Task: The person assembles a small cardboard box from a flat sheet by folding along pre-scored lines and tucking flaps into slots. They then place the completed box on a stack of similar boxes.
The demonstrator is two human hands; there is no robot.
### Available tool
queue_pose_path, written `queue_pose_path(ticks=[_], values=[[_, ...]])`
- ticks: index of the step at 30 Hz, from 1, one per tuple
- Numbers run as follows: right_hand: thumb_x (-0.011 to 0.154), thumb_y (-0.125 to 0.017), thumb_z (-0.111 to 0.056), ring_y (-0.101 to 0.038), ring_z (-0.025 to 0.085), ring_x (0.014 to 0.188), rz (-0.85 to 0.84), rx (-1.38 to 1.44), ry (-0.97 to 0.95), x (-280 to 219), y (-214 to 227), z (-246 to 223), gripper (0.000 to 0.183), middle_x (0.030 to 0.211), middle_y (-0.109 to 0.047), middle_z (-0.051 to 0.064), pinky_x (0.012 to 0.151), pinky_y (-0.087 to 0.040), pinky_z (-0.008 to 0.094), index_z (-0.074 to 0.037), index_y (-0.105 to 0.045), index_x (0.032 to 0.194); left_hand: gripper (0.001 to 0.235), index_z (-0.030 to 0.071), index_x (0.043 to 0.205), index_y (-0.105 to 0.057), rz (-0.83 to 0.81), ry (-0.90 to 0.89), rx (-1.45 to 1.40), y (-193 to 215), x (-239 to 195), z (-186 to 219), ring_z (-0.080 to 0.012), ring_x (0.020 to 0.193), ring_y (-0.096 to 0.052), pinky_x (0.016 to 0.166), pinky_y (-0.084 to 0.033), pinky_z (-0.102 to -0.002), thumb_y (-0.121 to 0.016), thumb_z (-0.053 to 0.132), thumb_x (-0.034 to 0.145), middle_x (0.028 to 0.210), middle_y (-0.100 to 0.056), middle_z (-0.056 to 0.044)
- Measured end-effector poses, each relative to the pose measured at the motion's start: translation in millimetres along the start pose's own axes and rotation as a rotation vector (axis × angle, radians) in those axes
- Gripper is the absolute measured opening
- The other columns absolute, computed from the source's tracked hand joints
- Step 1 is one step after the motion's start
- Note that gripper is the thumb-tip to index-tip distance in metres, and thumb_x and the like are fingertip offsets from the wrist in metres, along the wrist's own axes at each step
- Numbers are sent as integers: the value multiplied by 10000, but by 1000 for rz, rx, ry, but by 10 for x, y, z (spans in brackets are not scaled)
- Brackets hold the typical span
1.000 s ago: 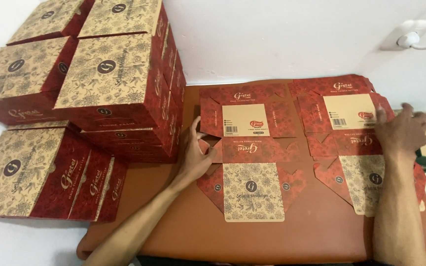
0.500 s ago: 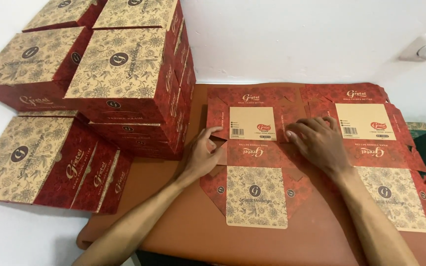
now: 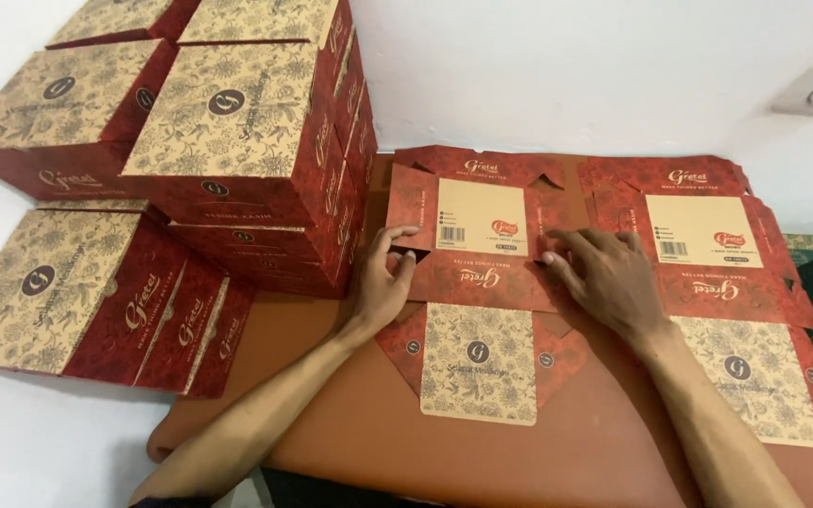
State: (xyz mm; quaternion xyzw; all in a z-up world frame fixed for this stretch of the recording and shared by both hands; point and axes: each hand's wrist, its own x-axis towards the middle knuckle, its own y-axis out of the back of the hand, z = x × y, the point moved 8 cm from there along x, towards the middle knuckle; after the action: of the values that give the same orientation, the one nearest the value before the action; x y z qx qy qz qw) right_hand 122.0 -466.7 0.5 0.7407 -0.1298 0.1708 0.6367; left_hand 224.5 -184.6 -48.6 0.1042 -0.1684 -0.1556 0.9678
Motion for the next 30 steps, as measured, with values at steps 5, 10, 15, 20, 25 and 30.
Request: queue_pose_path(ticks=[5,10,15,20,25,30], values=[[1131,-589,-490,-802,276,860,-4,-36,-77,-62,-63,143,347,784,-747,70,989,-570,456,-246,-754,1316,447,97,1377,-640,16,-16,-5,46,11,-16,-222,864,-739,908,-590,-486,-640,5,939,1359,-620,-188],[1141,-561,-505,-799,326,812,-48,67,-138,-93,-265,302,362,731,-739,96,942,-592,482,-236,-747,1295,563,116,1423,-613,12,-35,-17,46,8,2,-255,887,-759,967,-570,-512,-660,-39,884,1382,-583,-190],[1147,-599,-115,-725,401,629,125,633,-199,-44,-62,288,277,1045,-652,207,547,-573,457,-18,-685,1392,551,122,1493,-567,12,-92,-15,46,44,-65,-265,939,-763,1027,-548,-527,-664,-10,967,1442,-548,-196],[1075,-621,-55,-694,342,495,30,799,-248,-49,-156,237,353,1103,-623,221,410,-562,391,45,-585,1412,528,108,1508,-564,-29,-92,2,61,100,-127,-340,969,-771,1023,-554,-539,-679,21,1000,1419,-560,-221],[981,-783,-62,-682,330,460,49,622,-215,-52,-110,262,262,823,-664,189,360,-488,381,28,-742,1223,513,98,1488,-588,-86,-82,29,15,33,-7,-359,962,-782,1018,-540,-583,-695,20,993,1430,-588,-224],[957,-853,-135,-767,388,747,48,401,-142,-33,23,160,179,814,-732,211,572,-605,422,-14,-815,1084,480,135,1470,-617,-27,-155,-36,92,47,135,-278,992,-791,1039,-549,-559,-735,89,1008,1428,-611,-178]])
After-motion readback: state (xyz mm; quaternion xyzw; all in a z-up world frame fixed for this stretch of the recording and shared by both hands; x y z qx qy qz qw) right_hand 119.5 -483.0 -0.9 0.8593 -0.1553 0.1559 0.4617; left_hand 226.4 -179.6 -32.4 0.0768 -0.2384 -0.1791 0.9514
